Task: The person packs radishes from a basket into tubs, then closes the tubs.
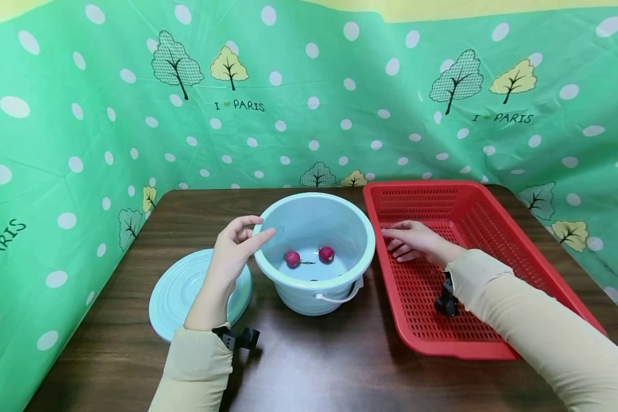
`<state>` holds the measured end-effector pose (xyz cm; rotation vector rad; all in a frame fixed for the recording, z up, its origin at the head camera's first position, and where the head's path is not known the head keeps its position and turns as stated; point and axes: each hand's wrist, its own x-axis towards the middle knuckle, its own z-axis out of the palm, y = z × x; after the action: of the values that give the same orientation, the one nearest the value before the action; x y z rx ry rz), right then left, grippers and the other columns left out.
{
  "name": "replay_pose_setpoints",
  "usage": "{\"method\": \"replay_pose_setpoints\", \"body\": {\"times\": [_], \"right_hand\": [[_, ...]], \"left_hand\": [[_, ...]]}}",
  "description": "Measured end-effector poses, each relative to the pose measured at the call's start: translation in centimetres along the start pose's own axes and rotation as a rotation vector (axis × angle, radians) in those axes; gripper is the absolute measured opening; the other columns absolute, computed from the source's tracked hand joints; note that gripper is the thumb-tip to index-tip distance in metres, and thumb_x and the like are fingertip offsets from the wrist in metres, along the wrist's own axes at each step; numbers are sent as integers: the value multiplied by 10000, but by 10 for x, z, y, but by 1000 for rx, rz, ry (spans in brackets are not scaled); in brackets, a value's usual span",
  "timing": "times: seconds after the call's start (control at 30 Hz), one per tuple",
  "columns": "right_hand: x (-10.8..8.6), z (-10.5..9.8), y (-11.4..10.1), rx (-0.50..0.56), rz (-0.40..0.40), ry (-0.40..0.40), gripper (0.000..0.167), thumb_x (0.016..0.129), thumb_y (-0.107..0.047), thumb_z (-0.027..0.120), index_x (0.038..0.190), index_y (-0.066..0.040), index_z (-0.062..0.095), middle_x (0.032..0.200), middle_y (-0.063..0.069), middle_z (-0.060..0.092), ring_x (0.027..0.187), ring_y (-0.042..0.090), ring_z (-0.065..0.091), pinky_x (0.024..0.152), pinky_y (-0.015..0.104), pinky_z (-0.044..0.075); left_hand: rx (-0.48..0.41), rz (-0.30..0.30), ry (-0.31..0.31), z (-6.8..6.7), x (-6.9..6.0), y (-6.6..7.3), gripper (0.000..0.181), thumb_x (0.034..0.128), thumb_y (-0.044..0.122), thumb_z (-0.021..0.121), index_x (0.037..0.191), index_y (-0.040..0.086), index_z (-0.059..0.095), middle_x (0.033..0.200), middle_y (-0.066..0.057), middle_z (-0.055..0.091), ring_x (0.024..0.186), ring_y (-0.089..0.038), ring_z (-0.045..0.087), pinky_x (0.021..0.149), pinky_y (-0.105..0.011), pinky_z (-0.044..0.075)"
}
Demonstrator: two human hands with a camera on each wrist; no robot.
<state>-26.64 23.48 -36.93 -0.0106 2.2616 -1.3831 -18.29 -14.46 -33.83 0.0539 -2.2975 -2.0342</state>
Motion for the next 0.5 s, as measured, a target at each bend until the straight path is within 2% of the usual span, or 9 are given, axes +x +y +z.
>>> {"method": "replay_pose_setpoints", "body": {"times": [0.23, 0.5], "right_hand": [[1, 4, 6, 9, -15, 10, 690, 1013, -354, 552, 1455, 109, 297, 873, 3, 676, 729, 104, 667, 760, 313, 600], [2, 10, 4, 21, -1, 29, 588, 1017, -331, 544, 1381, 113, 414, 800, -8, 661, 684, 63, 650, 727, 258, 588]], "left_hand": [[-3, 2, -10, 0, -1, 1, 381, 879, 263, 757, 1202, 115, 617, 695, 52, 532, 545, -108, 396, 531, -243, 397], [1, 3, -7, 0, -2, 3, 361, 884, 234, 747, 1197, 111, 615, 687, 52, 533, 535, -127, 407, 521, -252, 411]]}}
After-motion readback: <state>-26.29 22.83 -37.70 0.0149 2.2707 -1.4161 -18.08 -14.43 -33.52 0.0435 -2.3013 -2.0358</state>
